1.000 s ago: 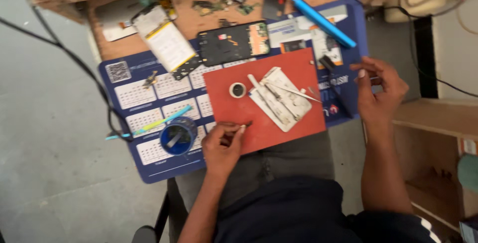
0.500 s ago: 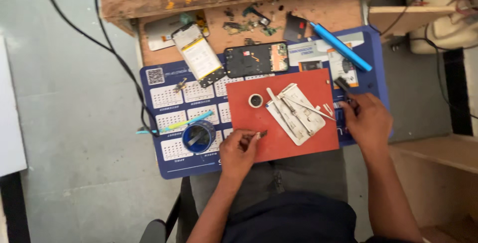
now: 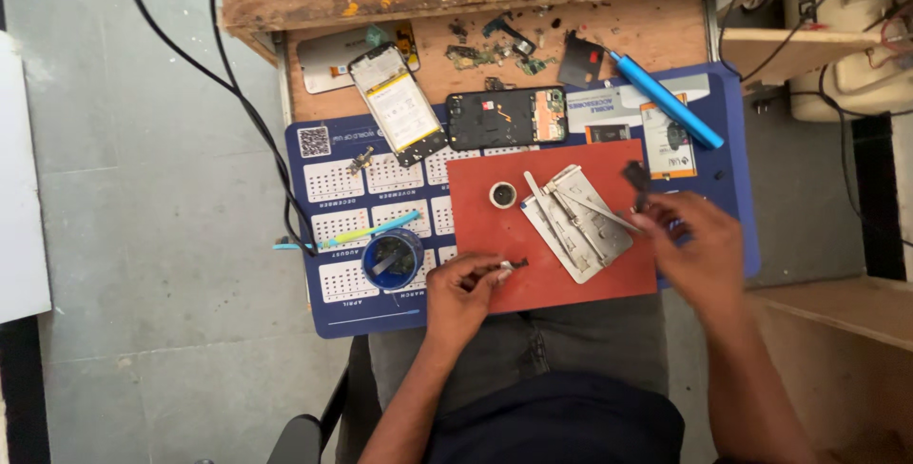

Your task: The person uses a soldering iron and tweezers to work on a small electronic component, likely a phone charging port. They repeatedly heat the component, apply flux, and adjust small parts with tweezers on a red mat.

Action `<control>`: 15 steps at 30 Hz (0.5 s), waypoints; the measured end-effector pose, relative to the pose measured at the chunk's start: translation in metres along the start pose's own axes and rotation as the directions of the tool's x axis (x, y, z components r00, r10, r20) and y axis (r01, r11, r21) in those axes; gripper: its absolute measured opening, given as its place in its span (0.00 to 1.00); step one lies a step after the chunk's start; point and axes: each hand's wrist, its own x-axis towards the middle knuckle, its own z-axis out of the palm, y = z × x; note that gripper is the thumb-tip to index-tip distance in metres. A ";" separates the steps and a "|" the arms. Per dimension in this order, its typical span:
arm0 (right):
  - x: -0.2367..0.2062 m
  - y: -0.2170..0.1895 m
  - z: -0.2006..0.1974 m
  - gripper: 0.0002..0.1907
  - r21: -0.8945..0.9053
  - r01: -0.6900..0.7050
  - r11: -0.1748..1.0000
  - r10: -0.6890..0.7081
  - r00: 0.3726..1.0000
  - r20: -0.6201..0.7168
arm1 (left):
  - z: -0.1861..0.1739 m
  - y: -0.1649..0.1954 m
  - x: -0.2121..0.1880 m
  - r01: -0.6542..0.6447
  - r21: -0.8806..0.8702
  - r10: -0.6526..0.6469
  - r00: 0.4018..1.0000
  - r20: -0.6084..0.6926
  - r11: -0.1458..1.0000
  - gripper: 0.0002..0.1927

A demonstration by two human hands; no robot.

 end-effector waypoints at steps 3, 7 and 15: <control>0.014 -0.018 0.014 0.10 -0.248 0.011 0.969 0.022 0.992 0.127 | -0.003 0.000 -0.001 0.024 -0.001 -0.024 1.000 0.020 1.000 0.06; 0.041 -0.035 0.017 0.12 -0.430 0.010 0.903 0.095 0.971 0.221 | -0.006 0.001 -0.001 0.031 -0.030 -0.029 0.998 0.061 0.999 0.07; 0.167 -0.189 0.026 0.31 0.006 0.670 0.742 -0.667 0.739 -0.095 | -0.003 0.004 0.005 0.066 -0.009 -0.064 0.992 0.105 0.998 0.06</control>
